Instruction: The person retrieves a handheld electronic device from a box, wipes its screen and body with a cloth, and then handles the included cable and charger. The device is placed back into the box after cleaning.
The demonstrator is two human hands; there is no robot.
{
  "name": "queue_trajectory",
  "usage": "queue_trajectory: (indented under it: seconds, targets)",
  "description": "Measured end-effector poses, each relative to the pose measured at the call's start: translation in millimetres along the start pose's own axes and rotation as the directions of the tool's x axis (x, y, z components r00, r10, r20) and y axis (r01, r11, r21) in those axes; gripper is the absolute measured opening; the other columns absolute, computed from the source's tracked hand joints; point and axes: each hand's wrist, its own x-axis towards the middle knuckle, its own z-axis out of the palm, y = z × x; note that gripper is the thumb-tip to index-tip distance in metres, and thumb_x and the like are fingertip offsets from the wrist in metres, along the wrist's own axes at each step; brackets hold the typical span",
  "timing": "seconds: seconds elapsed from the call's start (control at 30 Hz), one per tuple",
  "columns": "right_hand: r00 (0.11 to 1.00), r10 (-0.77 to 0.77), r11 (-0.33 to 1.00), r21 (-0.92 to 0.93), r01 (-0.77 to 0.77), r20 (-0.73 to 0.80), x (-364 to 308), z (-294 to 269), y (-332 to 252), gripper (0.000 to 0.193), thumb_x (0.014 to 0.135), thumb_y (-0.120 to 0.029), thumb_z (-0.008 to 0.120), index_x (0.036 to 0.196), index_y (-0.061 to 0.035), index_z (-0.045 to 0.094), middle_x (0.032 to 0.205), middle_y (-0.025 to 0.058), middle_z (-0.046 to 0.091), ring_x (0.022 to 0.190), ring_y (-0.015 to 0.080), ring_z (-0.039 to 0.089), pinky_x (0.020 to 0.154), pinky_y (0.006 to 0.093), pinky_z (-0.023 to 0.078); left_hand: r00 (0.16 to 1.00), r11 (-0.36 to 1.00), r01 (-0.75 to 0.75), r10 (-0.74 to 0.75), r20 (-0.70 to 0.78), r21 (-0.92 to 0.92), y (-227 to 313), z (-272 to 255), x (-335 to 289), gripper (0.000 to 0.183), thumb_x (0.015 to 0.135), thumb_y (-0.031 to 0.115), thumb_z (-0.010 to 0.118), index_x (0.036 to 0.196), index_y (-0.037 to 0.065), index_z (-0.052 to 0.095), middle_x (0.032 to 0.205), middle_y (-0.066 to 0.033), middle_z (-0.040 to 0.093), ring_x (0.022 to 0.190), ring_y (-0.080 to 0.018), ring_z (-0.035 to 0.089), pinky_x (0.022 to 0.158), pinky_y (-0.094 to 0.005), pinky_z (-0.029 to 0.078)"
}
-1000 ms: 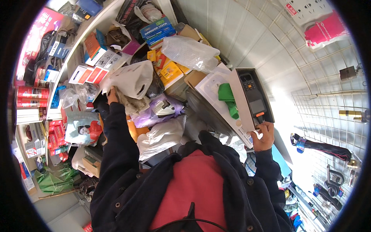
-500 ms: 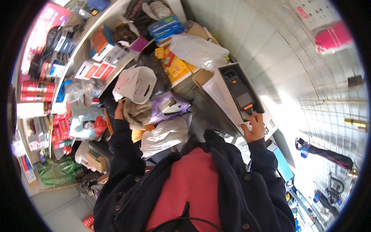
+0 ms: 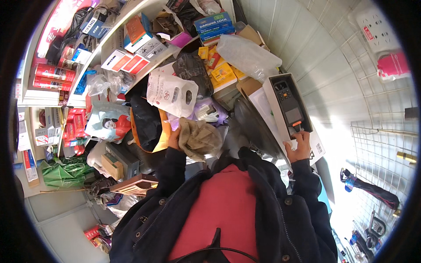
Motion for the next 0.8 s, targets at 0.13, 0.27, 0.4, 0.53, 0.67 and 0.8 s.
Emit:
queue_trajectory:
  seconds: [0.13, 0.27, 0.4, 0.53, 0.67, 0.8]
  targets:
    - [0.999, 0.029, 0.999, 0.029, -0.028, -0.034, 3, -4, -11, 0.033, 0.072, -0.013, 0.086, 0.097, -0.0033, 0.066, 0.106, 0.0159, 0.058, 0.090, 0.0351, 0.063, 0.075, 0.0414, 0.053, 0.976, 0.993, -0.019, 0.043, -0.216, 0.113, -19, 1, 9, 0.048, 0.104, 0.032, 0.058, 0.139, 0.000, 0.055, 0.132, -0.0156, 0.065, 0.121, -0.0318, 0.063, 0.107, -0.0458, 0.050]
    - [0.986, 0.081, 0.994, 0.080, -0.070, -0.145, -13, -17, -18, 0.031, 0.068, -0.008, 0.089, 0.091, -0.0027, 0.068, 0.099, 0.0122, 0.059, 0.089, 0.0302, 0.064, 0.075, 0.0372, 0.053, 0.995, 0.997, 0.009, -0.001, -0.095, 0.074, -15, 19, 19, 0.050, 0.105, 0.031, 0.052, 0.144, -0.001, 0.050, 0.140, -0.0179, 0.060, 0.128, -0.0355, 0.059, 0.114, -0.0492, 0.044]
    - [0.948, 0.147, 0.989, 0.047, -0.139, -0.284, -58, -40, -23, 0.032, 0.066, -0.007, 0.090, 0.090, -0.0020, 0.069, 0.098, 0.0124, 0.059, 0.090, 0.0305, 0.064, 0.077, 0.0378, 0.053, 0.989, 0.991, -0.002, 0.022, -0.148, 0.134, -9, 50, 25, 0.048, 0.106, 0.029, 0.045, 0.144, 0.000, 0.051, 0.139, -0.0170, 0.061, 0.128, -0.0355, 0.058, 0.113, -0.0501, 0.044]
    - [0.891, 0.335, 0.941, 0.051, -0.336, -0.306, -109, -55, -16, 0.032, 0.071, -0.008, 0.089, 0.094, -0.0020, 0.068, 0.100, 0.0127, 0.059, 0.084, 0.0276, 0.064, 0.070, 0.0375, 0.053, 0.987, 0.989, 0.018, 0.006, -0.161, 0.147, -9, 64, 32, 0.047, 0.105, 0.027, 0.043, 0.141, 0.000, 0.053, 0.138, -0.0158, 0.062, 0.127, -0.0334, 0.059, 0.111, -0.0472, 0.045]
    - [0.854, 0.377, 0.904, -0.060, -0.424, -0.359, -143, -49, 1, 0.035, 0.069, -0.011, 0.091, 0.093, -0.0024, 0.067, 0.101, 0.0134, 0.059, 0.087, 0.0297, 0.064, 0.074, 0.0399, 0.055, 0.993, 0.986, 0.051, -0.034, -0.112, 0.160, -10, 63, 35, 0.045, 0.102, 0.022, 0.043, 0.138, -0.001, 0.056, 0.136, -0.0161, 0.063, 0.123, -0.0329, 0.061, 0.108, -0.0452, 0.047]
    - [0.837, 0.370, 0.898, -0.076, -0.433, -0.403, -161, -20, 14, 0.036, 0.066, -0.011, 0.091, 0.092, -0.0027, 0.067, 0.099, 0.0138, 0.059, 0.086, 0.0318, 0.064, 0.073, 0.0404, 0.054, 0.995, 0.978, 0.081, -0.068, -0.071, 0.192, -6, 63, 24, 0.045, 0.100, 0.020, 0.046, 0.137, -0.003, 0.056, 0.135, -0.0171, 0.063, 0.124, -0.0338, 0.061, 0.109, -0.0465, 0.047]
